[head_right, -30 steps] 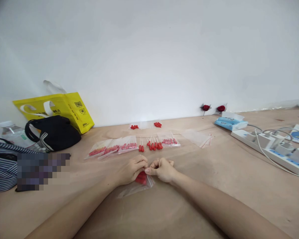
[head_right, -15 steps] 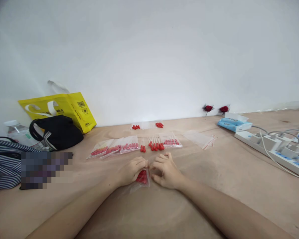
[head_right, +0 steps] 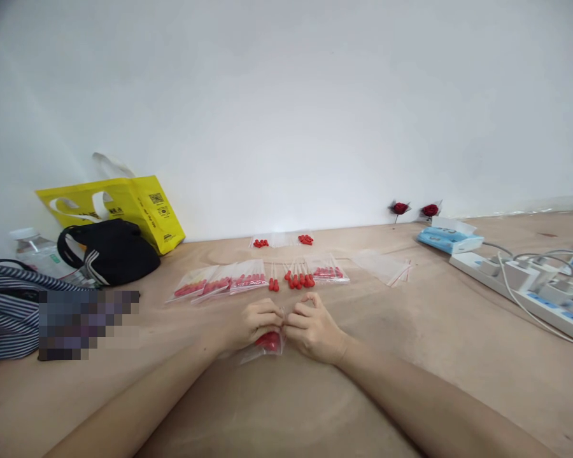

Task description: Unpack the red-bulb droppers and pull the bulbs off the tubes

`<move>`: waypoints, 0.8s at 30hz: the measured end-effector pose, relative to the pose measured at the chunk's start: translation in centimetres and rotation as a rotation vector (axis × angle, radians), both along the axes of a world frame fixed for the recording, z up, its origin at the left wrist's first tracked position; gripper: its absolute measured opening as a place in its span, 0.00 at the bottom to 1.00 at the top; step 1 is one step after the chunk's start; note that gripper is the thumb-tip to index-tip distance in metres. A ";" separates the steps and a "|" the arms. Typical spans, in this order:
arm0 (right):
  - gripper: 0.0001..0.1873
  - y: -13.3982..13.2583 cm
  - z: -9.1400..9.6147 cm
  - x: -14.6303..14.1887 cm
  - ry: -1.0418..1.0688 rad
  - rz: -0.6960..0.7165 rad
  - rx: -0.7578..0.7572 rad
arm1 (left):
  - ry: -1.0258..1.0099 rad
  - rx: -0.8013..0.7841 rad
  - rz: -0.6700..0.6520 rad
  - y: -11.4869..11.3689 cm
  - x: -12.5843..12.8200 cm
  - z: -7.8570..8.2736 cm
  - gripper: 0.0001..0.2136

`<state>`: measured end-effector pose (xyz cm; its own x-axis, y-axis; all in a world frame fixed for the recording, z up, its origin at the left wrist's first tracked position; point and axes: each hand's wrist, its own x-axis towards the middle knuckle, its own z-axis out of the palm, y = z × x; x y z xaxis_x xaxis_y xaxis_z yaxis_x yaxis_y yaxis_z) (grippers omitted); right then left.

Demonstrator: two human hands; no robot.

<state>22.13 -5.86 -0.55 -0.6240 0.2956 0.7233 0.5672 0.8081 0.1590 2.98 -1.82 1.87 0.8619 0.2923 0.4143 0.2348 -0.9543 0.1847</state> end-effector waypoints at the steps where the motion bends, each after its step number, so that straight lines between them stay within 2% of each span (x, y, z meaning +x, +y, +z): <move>1: 0.12 0.0 0.1 0.0 -0.014 0.004 0.011 | -0.014 0.046 -0.016 0.0 0.0 0.0 0.09; 7: 0.17 0.0 0.7 -0.2 -0.117 0.029 0.037 | 0.077 0.303 -0.073 -0.4 0.6 0.2 0.16; 11: 0.20 0.3 0.8 0.0 -0.205 0.073 -0.002 | 0.116 0.345 -0.098 -0.3 0.7 0.5 0.18; 16: 0.16 0.8 0.7 0.7 -0.202 0.061 -0.098 | 0.076 0.178 -0.044 0.6 -0.1 0.5 0.17; 20: 0.10 0.9 0.7 1.7 -0.143 0.002 -0.271 | 0.014 -0.037 0.193 0.1 -1.0 0.7 0.12; 22: 0.05 0.9 0.8 2.4 -0.100 -0.003 -0.416 | 0.032 -0.142 0.317 -0.9 -1.7 0.9 0.17; 24: 0.06 0.9 1.0 2.9 -0.040 0.014 -0.578 | 0.066 -0.214 0.387 -2.1 -2.7 0.8 0.23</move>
<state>25.03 -4.92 0.42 -0.6544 0.6271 0.4225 0.5582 0.7775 -0.2896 0.29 -3.93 2.62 0.6946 0.6720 0.2568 0.5855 -0.7354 0.3411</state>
